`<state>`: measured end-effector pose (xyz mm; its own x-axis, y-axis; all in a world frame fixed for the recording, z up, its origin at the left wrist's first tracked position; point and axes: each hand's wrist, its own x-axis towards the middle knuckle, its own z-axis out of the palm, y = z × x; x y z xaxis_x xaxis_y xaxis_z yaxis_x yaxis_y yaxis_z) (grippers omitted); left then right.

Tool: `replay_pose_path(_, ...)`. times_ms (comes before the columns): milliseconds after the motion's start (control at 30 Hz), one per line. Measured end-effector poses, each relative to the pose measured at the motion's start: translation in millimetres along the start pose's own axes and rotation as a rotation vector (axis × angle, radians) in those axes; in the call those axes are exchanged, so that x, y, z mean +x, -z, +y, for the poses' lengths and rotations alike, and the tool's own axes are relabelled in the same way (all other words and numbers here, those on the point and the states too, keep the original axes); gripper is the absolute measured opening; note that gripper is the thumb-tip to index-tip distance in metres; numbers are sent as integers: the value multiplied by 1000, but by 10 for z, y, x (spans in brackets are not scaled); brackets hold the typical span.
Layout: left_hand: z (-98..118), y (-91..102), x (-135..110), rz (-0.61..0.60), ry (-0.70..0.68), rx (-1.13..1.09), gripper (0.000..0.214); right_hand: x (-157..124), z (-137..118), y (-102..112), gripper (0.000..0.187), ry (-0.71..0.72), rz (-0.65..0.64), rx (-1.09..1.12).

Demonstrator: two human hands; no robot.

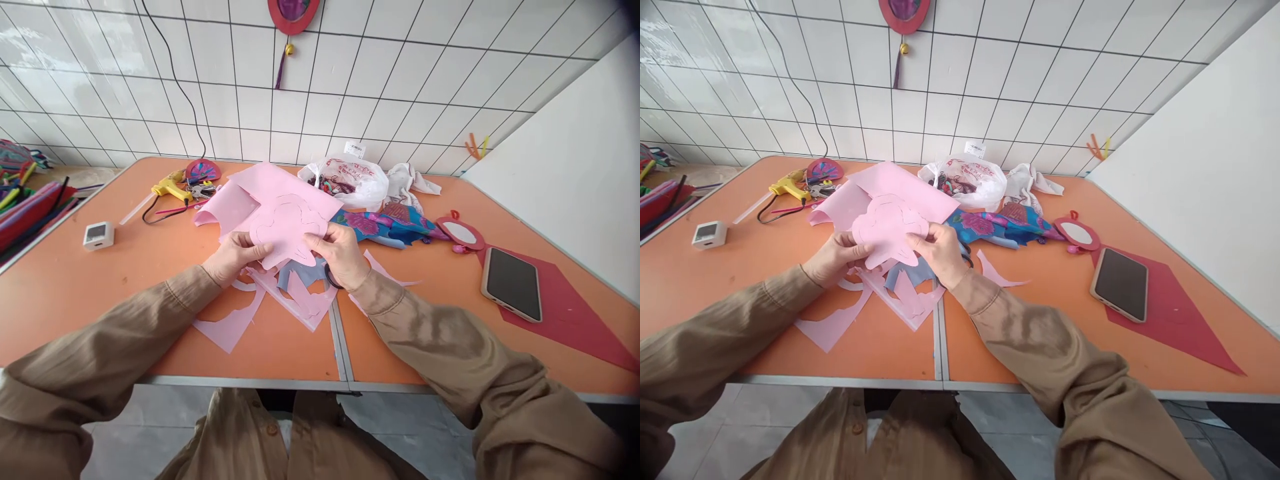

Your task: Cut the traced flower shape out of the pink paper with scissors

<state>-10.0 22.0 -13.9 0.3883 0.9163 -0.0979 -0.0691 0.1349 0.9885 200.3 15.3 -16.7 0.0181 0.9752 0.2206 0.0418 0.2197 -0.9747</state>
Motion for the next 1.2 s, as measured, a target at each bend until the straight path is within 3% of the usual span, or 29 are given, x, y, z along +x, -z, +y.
replay_pose_path(267, -123, -12, 8, 9, 5, -81, 40, -24, 34, -24, 32, -36, -36, -17)
replay_pose_path(467, -67, -6, 8, 128, 13, -76, 48, -34, 86, -6, 30, -62, -50, -21)
replay_pose_path(700, -82, 29, 17, 174, -13, 17, 47, -36, 116, 7, 28, -63, -83, -60)
replay_pose_path(867, -74, 40, 30, 243, -124, -57, 40, -48, 108, 5, 26, -22, -105, -95)
replay_pose_path(967, -65, 57, 42, 282, -116, -103, 43, -64, 101, -3, 25, -27, -114, -104)
replay_pose_path(1133, -64, 99, 62, 150, -18, -147, 70, -63, 115, -18, 25, -80, -76, -42)
replay_pose_path(1200, -69, 94, 60, 103, 7, -146, 71, -58, 118, -26, 26, -101, -56, -8)
